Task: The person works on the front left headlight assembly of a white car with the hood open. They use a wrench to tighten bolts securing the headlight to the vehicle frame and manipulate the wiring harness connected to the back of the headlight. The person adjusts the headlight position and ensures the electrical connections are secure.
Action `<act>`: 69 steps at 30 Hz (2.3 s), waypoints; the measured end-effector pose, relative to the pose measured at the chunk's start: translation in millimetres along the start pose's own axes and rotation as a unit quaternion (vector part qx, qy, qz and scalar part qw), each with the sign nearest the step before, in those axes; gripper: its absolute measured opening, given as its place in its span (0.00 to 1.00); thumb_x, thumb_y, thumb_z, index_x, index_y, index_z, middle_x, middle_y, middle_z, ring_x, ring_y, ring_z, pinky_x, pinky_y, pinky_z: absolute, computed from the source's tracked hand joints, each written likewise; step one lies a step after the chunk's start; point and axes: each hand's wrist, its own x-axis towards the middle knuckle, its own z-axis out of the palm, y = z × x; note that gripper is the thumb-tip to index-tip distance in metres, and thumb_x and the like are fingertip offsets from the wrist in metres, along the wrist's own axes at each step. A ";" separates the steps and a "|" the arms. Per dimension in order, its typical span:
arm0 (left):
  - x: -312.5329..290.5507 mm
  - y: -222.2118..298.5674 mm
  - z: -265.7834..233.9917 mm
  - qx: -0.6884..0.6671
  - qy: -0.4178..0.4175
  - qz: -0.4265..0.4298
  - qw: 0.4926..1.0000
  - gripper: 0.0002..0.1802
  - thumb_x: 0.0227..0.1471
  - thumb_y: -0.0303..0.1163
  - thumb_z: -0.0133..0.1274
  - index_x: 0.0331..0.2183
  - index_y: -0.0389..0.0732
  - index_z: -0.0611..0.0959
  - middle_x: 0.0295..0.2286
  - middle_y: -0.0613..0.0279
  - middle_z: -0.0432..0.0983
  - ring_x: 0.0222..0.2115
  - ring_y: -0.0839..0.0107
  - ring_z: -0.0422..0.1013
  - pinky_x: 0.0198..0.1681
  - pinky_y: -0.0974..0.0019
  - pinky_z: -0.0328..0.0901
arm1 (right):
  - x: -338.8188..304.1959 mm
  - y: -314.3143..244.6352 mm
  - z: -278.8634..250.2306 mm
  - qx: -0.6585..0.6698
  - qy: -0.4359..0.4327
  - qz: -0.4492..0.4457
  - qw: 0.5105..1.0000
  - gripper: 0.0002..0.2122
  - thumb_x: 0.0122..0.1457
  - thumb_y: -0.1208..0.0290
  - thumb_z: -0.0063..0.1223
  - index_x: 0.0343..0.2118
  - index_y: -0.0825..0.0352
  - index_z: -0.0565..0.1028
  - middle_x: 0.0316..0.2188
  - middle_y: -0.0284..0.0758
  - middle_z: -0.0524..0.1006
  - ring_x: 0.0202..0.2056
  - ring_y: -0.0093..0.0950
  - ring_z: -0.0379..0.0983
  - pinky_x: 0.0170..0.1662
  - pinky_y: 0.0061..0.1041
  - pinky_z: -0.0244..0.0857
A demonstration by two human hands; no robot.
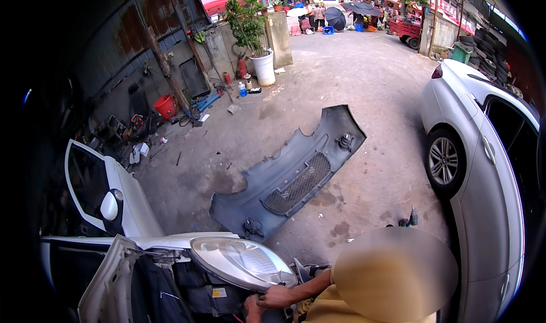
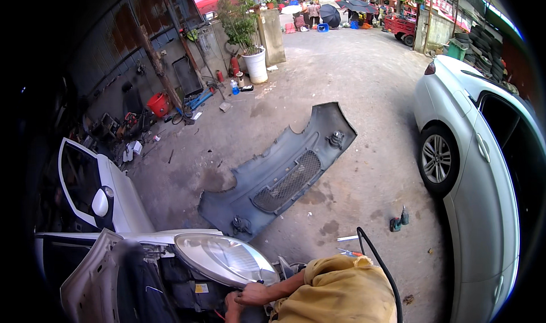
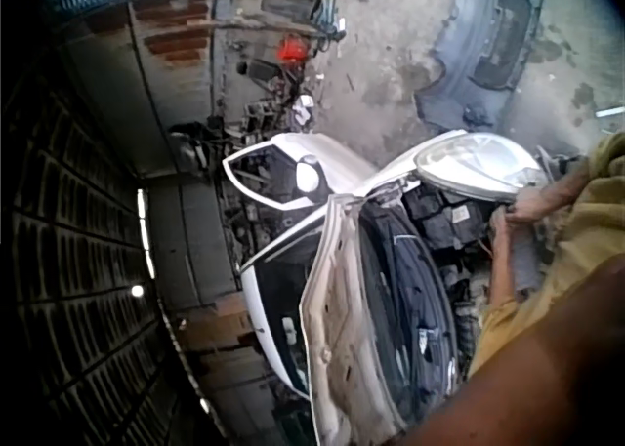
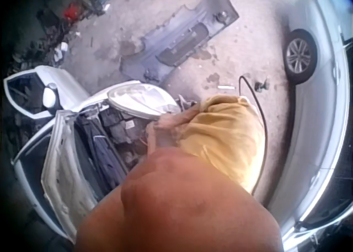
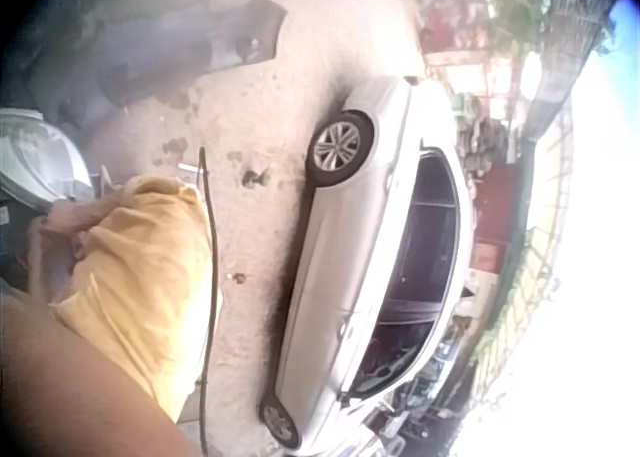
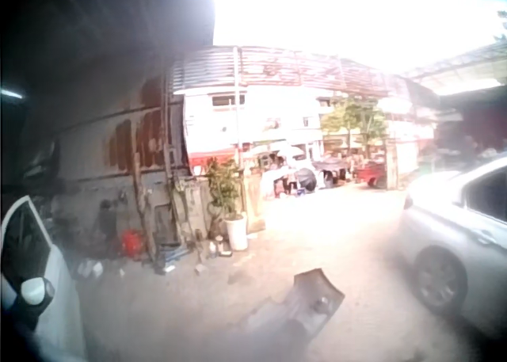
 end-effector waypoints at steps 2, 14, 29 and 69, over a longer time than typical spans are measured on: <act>-21.8 11.8 -11.2 -0.033 0.120 -0.044 0.991 0.19 0.40 0.45 0.53 0.30 0.41 0.81 0.27 0.49 0.74 0.31 0.48 0.71 0.34 0.50 0.64 | 7.6 -11.9 -6.5 -0.001 0.007 -0.016 1.000 0.08 0.50 0.68 0.46 0.31 0.64 0.68 0.22 0.35 0.73 0.23 0.36 0.73 0.21 0.36 0.64; -102.3 77.3 -36.0 -0.176 0.502 -0.175 0.829 0.08 0.43 0.19 0.54 0.31 0.36 0.77 0.30 0.53 0.67 0.32 0.55 0.67 0.34 0.60 0.65 | -2.3 -70.8 -57.1 0.101 0.139 -0.025 0.985 0.09 0.46 0.68 0.59 0.29 0.62 0.72 0.20 0.33 0.74 0.20 0.33 0.72 0.21 0.30 0.65; -155.0 74.1 23.6 -0.305 0.559 -0.367 0.678 0.13 0.43 0.15 0.52 0.35 0.32 0.79 0.34 0.54 0.75 0.32 0.68 0.74 0.38 0.70 0.68 | 11.8 -91.1 -26.8 0.113 -0.009 -0.188 0.976 0.10 0.50 0.66 0.56 0.28 0.64 0.69 0.21 0.36 0.73 0.21 0.34 0.73 0.22 0.32 0.65; -134.4 -41.2 -21.5 -0.606 0.263 -0.293 0.691 0.15 0.45 0.14 0.48 0.39 0.33 0.76 0.36 0.61 0.75 0.37 0.78 0.71 0.41 0.75 0.65 | 78.7 -108.6 -8.4 0.287 -0.070 0.028 0.955 0.19 0.51 0.74 0.54 0.46 0.72 0.66 0.31 0.44 0.70 0.27 0.42 0.71 0.27 0.33 0.66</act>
